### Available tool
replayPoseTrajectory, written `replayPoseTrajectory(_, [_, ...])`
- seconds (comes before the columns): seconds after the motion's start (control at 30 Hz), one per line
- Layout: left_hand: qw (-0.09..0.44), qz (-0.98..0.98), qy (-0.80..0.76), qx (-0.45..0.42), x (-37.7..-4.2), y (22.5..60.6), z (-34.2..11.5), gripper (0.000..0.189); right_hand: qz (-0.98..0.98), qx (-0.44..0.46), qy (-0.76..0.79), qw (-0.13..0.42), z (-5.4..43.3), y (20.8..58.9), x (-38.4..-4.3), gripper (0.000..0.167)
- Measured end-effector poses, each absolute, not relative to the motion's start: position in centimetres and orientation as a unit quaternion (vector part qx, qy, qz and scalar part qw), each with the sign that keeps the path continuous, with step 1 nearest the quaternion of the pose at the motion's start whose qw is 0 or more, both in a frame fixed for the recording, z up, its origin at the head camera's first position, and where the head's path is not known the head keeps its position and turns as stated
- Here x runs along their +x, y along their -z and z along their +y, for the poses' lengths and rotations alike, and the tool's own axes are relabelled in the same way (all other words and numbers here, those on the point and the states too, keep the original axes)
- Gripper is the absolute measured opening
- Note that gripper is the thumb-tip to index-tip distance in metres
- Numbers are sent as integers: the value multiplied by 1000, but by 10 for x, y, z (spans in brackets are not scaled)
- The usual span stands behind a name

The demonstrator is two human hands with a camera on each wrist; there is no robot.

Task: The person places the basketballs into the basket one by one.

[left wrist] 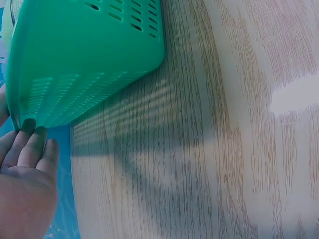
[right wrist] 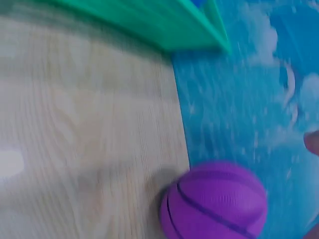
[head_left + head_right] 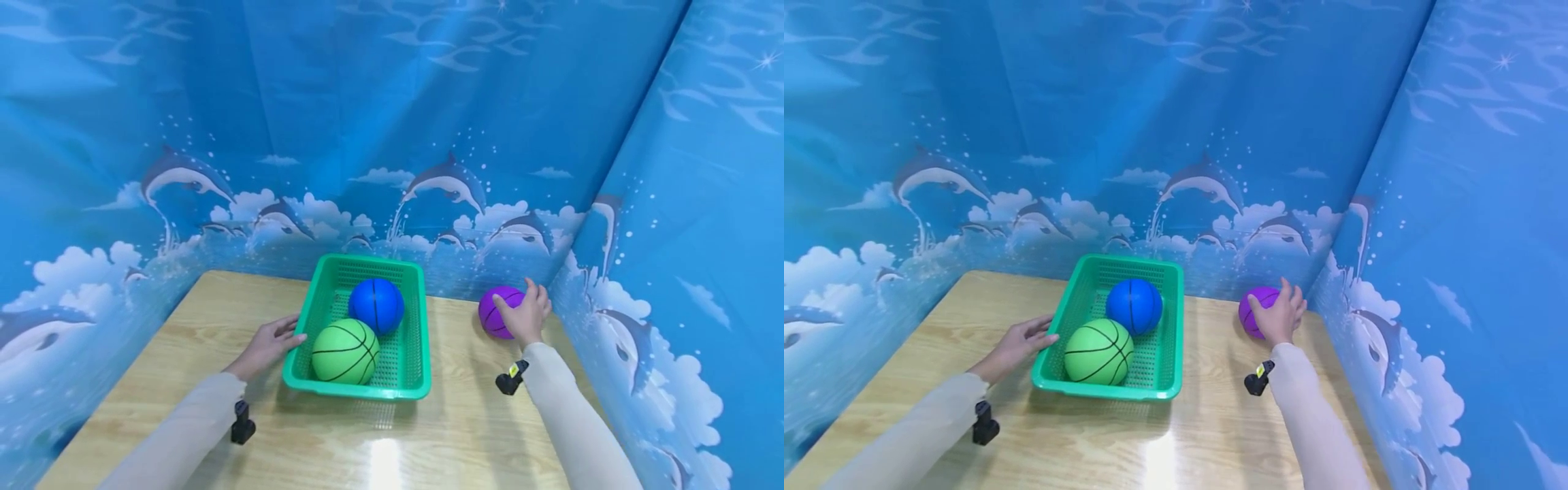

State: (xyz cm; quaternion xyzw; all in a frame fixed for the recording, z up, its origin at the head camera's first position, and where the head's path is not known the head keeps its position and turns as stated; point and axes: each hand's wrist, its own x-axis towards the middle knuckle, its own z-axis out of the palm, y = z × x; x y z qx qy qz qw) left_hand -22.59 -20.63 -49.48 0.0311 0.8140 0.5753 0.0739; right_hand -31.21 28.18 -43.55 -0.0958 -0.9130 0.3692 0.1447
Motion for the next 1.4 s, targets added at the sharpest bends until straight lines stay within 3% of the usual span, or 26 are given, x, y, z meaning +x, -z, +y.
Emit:
replayPoseTrajectory(0.27, [71, 815, -575, 29, -226, 491, -205, 65, -920, -97, -363, 107, 321, 447, -325, 100])
replayPoseTrajectory(0.57, [70, 821, -566, 26, -224, 493, -202, 63, -938, -67, -340, 5, 322, 476, -326, 103])
replayPoseTrajectory(0.67, [72, 819, -568, 27, -224, 494, -202, 63, -941, -74, -328, 23, 320, 482, -324, 99])
replayPoseTrajectory(0.87, [73, 814, -576, 26, -225, 494, -205, 64, -928, -108, -322, 151, 317, 483, -322, 87])
replayPoseTrajectory(0.93, [71, 811, -579, 30, -225, 495, -205, 65, -925, -106, -326, 162, 316, 483, -322, 87])
replayPoseTrajectory(1.2, [66, 809, -582, 40, -226, 498, -207, 66, -930, -63, -363, 6, 316, 489, -321, 106])
replayPoseTrajectory(1.4, [66, 810, -582, 34, -227, 497, -205, 65, -908, -39, -411, -67, 305, 492, -322, 112])
